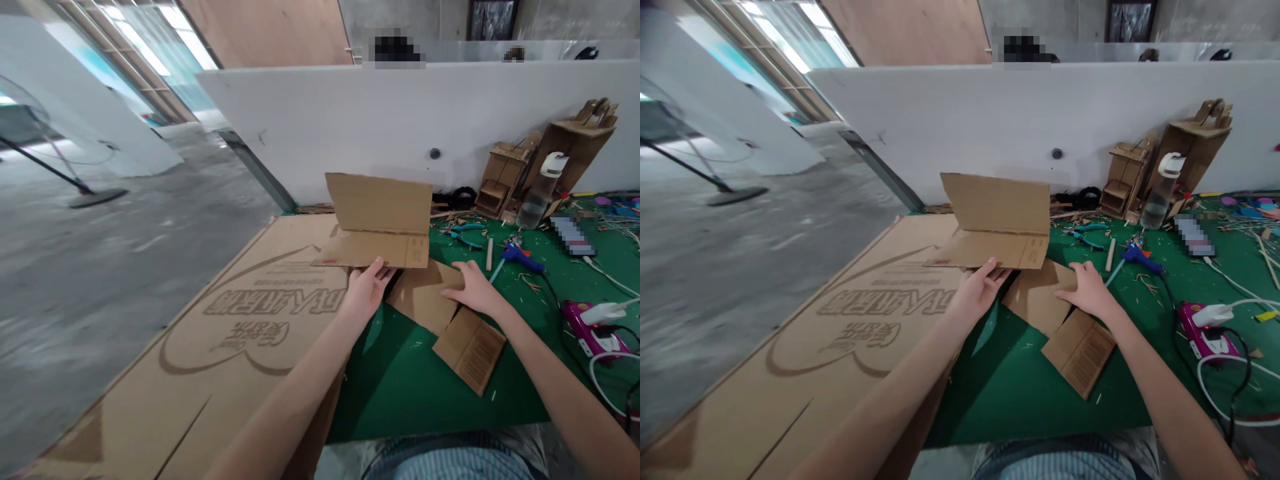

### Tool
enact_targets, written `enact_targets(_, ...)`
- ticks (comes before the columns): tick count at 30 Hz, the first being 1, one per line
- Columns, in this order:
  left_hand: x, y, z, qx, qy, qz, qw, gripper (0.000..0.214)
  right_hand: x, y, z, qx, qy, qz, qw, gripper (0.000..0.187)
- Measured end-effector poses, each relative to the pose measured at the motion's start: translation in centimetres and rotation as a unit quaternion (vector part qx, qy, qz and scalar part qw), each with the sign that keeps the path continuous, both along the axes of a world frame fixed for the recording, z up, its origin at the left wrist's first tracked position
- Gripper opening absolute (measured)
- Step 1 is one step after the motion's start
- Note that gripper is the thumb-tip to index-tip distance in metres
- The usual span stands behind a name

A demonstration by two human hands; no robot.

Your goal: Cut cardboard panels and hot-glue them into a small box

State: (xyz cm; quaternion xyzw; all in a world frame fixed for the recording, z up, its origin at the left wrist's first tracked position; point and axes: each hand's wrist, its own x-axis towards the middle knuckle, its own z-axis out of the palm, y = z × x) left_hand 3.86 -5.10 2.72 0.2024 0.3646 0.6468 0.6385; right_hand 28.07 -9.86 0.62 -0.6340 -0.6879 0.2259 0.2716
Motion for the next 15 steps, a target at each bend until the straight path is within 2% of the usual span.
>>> enact_targets(4,-0.5,0.5,-0.1,-0.003,-0.012,0.000,1.000,0.019,3.8,-1.2,2.4,-0.054,0.202,0.058,0.976,0.040)
enact_targets(7,-0.6,0.6,-0.2,-0.003,-0.016,0.004,1.000,0.018,6.7,-1.5,3.3,-0.044,0.349,-0.014,0.936,0.034)
enact_targets(10,0.0,0.1,-0.1,-0.022,0.002,0.007,1.000,0.016,7.8,-0.7,2.6,0.016,0.500,-0.112,0.859,0.031)
enact_targets(12,0.9,-0.9,0.1,-0.043,0.010,0.006,0.999,0.016,7.4,0.3,1.5,0.076,0.572,-0.149,0.803,0.028)
enact_targets(13,1.4,-1.5,0.2,-0.054,0.010,0.000,0.998,0.016,6.9,0.8,0.8,0.097,0.595,-0.154,0.783,0.027)
enact_targets(15,2.5,-3.1,0.3,-0.078,0.005,-0.023,0.997,0.018,6.0,1.6,-0.3,0.110,0.608,-0.139,0.774,0.023)
